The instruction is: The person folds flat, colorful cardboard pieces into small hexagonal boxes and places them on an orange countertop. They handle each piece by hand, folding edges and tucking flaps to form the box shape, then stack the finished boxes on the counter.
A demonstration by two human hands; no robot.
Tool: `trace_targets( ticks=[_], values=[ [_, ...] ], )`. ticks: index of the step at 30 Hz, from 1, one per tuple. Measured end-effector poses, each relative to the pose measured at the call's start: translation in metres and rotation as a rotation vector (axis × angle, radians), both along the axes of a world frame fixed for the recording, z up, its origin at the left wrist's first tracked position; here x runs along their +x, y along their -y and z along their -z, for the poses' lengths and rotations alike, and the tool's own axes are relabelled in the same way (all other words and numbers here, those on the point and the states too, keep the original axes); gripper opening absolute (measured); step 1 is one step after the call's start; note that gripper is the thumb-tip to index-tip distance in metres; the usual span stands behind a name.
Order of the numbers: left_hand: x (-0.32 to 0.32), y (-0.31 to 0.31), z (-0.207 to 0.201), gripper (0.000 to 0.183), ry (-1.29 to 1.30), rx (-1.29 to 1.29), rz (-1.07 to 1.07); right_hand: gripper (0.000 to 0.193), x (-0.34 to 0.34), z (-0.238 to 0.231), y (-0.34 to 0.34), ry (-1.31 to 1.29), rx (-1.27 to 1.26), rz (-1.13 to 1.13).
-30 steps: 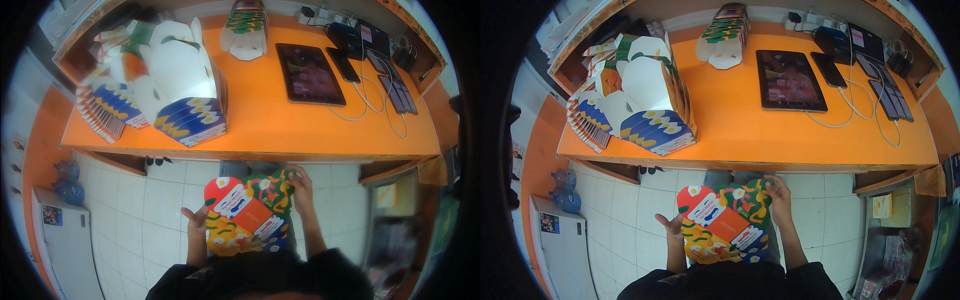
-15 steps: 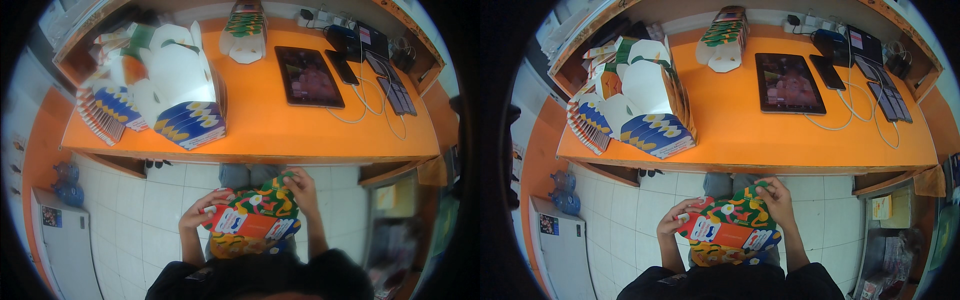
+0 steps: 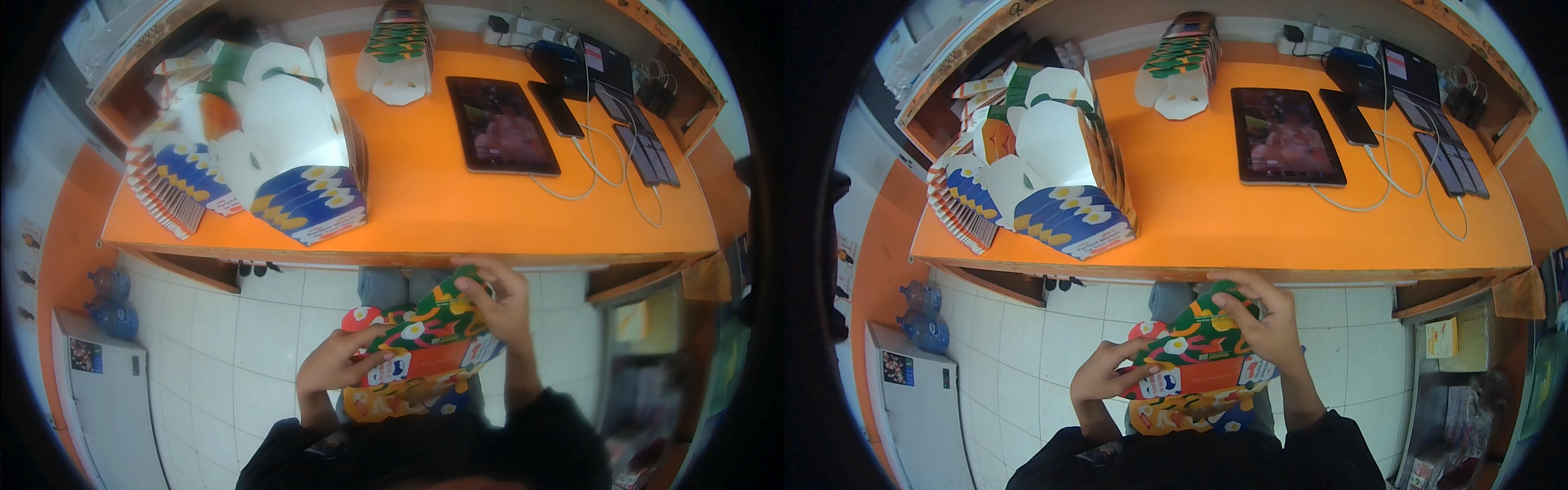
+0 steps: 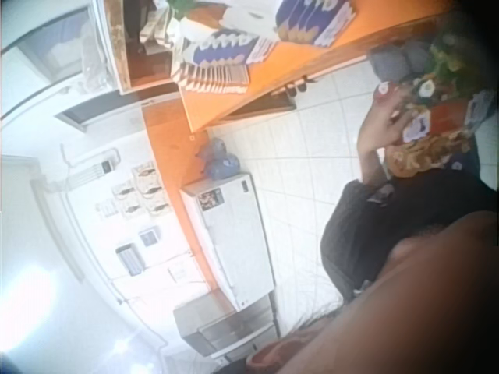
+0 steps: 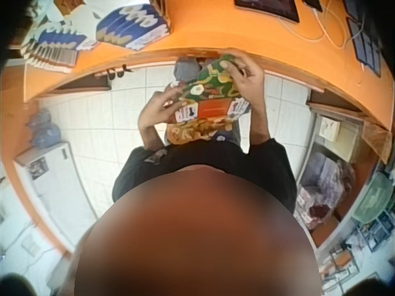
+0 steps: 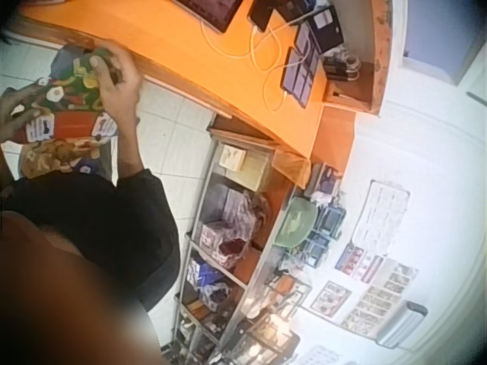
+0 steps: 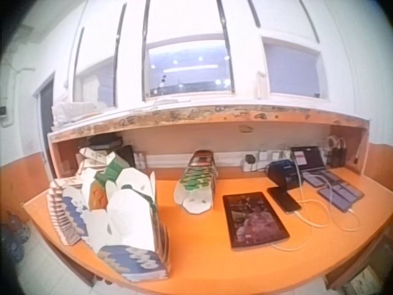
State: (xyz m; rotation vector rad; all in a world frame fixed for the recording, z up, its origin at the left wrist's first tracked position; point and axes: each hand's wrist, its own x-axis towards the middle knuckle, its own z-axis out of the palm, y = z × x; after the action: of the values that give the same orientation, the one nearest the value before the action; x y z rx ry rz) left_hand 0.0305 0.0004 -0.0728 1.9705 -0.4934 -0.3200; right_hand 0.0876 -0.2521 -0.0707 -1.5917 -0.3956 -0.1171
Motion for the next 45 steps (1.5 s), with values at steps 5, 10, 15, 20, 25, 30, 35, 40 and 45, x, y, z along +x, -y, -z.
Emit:
trace_targets(
  ticks=[5, 10, 15, 20, 25, 30, 35, 40, 45],
  values=[
    [0.002, -0.001, 0.003, 0.027, -0.007, -0.024, -0.080, 0.050, 0.014, 0.006, -0.014, 0.076, 0.066, 0.219],
    [0.003, -0.002, 0.012, 0.019, -0.046, -0.239, -0.167, 0.034, 0.005, 0.012, -0.013, 0.241, -0.150, 0.158],
    [0.004, -0.004, 0.001, 0.019, 0.058, -0.275, -0.050, 0.031, -0.008, 0.014, -0.018, 0.178, -0.118, 0.037],
    [0.002, 0.002, -0.011, 0.025, 0.169, -0.427, 0.028, 0.070, -0.023, 0.019, -0.024, -0.045, 0.072, -0.405],
    [0.001, 0.007, -0.014, 0.030, 0.245, -0.349, -0.017, 0.081, -0.039, 0.025, -0.032, -0.255, -0.031, -0.617],
    [0.002, 0.010, -0.013, 0.028, 0.204, -0.239, -0.061, 0.078, -0.042, 0.024, -0.032, -0.226, -0.199, -0.591],
    [0.003, 0.011, -0.012, 0.027, 0.147, -0.234, -0.075, 0.075, -0.042, 0.022, -0.030, -0.222, -0.193, -0.548],
    [0.005, 0.012, -0.012, 0.028, 0.113, -0.251, -0.070, 0.075, -0.041, 0.026, -0.031, -0.221, -0.186, -0.526],
    [0.005, 0.012, -0.012, 0.028, 0.096, -0.253, -0.070, 0.076, -0.042, 0.028, -0.031, -0.235, -0.196, -0.502]
  ],
)
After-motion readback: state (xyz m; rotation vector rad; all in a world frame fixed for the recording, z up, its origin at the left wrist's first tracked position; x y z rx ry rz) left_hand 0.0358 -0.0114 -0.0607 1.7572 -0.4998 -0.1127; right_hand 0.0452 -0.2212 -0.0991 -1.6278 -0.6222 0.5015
